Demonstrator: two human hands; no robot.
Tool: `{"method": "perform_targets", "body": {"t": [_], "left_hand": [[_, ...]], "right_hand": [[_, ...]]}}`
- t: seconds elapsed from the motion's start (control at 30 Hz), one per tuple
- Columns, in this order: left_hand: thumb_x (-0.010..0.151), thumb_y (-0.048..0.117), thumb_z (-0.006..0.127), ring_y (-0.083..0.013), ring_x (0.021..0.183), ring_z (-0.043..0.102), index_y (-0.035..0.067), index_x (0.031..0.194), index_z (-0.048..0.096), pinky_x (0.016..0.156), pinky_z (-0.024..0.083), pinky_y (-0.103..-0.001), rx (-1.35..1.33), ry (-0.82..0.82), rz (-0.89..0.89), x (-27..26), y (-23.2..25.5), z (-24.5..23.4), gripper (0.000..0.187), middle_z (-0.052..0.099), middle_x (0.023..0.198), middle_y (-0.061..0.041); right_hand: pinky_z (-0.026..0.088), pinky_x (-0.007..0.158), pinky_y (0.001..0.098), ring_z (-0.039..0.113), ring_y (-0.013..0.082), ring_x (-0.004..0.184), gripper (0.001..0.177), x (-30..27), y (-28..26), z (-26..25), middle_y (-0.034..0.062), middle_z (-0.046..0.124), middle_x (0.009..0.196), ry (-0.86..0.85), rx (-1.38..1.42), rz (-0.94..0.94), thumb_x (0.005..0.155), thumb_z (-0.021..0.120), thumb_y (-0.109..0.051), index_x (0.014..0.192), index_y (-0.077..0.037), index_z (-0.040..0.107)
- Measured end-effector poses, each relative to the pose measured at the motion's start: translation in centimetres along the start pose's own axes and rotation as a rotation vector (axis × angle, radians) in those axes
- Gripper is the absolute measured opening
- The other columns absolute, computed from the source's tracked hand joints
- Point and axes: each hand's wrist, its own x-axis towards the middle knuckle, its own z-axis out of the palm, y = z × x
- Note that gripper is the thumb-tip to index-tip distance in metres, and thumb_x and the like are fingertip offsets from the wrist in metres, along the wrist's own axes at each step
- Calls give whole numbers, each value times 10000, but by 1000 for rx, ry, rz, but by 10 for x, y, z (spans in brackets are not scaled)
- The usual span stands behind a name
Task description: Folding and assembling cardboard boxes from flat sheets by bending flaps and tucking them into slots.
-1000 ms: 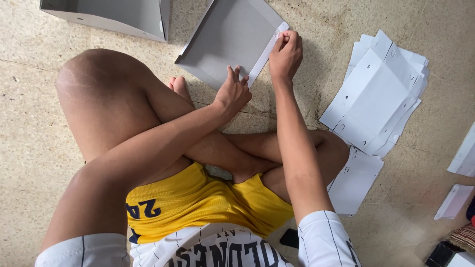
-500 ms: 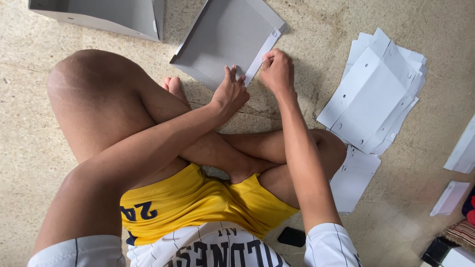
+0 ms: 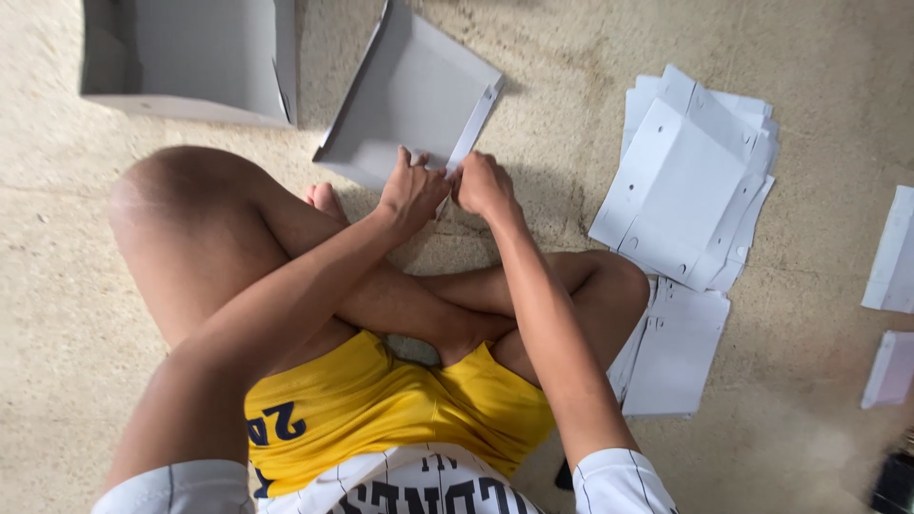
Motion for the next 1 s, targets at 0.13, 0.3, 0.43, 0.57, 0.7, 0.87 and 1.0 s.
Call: {"method": "perform_targets", "body": {"t": [0.13, 0.3, 0.43, 0.57, 0.7, 0.87, 1.0], "left_hand": [[727, 460, 859, -272, 1136, 662, 175, 1172, 733, 1049, 385, -593, -24, 33, -22, 7, -9, 14, 544, 760, 1122, 9], [637, 554, 865, -225, 1000, 697, 201, 1120, 720, 1005, 419, -530, -117, 166, -6, 12, -21, 36, 616, 728, 1010, -29], [693, 577, 810, -232, 1049, 683, 181, 1169, 701, 1003, 420, -516, 7, 242, 109, 13, -20, 41, 629, 733, 1032, -75], [706, 521, 835, -232, 1171, 644, 193, 1268, 662, 950, 483, -493, 58, 223, 197, -1, -15, 32, 673, 745, 1138, -45], [806, 406, 814, -304, 1332, 542, 184, 1304, 641, 910, 503, -543, 32, 188, 266, -8, -20, 23, 572, 670, 1325, -23], [827, 368, 805, -308, 1374, 492, 223, 1351, 589, 931, 514, -540, 33, 99, 262, -6, -23, 29, 585, 601, 1413, 31], [865, 255, 783, -306, 1439, 426, 232, 1421, 535, 1010, 473, -517, -88, -41, 197, -31, -12, -31, 609, 476, 1552, -11]], "right_hand": [[563, 794, 618, 708, 495, 948, 184, 4, 9, 19, 235, 740, 952, -21, 3, 2, 858, 619, -130, 945, -39, 753], [498, 915, 606, 658, 492, 1105, 351, -82, -37, -15, 321, 667, 1062, 46, 337, 54, 966, 392, -100, 1119, 102, 635], [446, 887, 510, 578, 327, 1003, 426, -108, -17, 20, 241, 615, 1046, 156, 728, 16, 962, 397, -241, 1159, 40, 650], [519, 873, 513, 667, 420, 1020, 324, -124, -9, 30, 263, 677, 1039, 182, 461, -85, 999, 476, -193, 1142, 16, 678], [577, 722, 510, 716, 420, 868, 263, -113, 4, 42, 246, 712, 941, 300, 301, -291, 982, 550, -174, 1059, 28, 698], [580, 713, 512, 710, 434, 875, 216, -106, -3, 40, 239, 688, 915, 340, 302, -318, 951, 593, -156, 1018, 22, 696], [553, 793, 545, 659, 492, 953, 242, -86, 7, 50, 275, 625, 958, 463, 419, -212, 966, 562, -174, 995, 46, 657]]}}
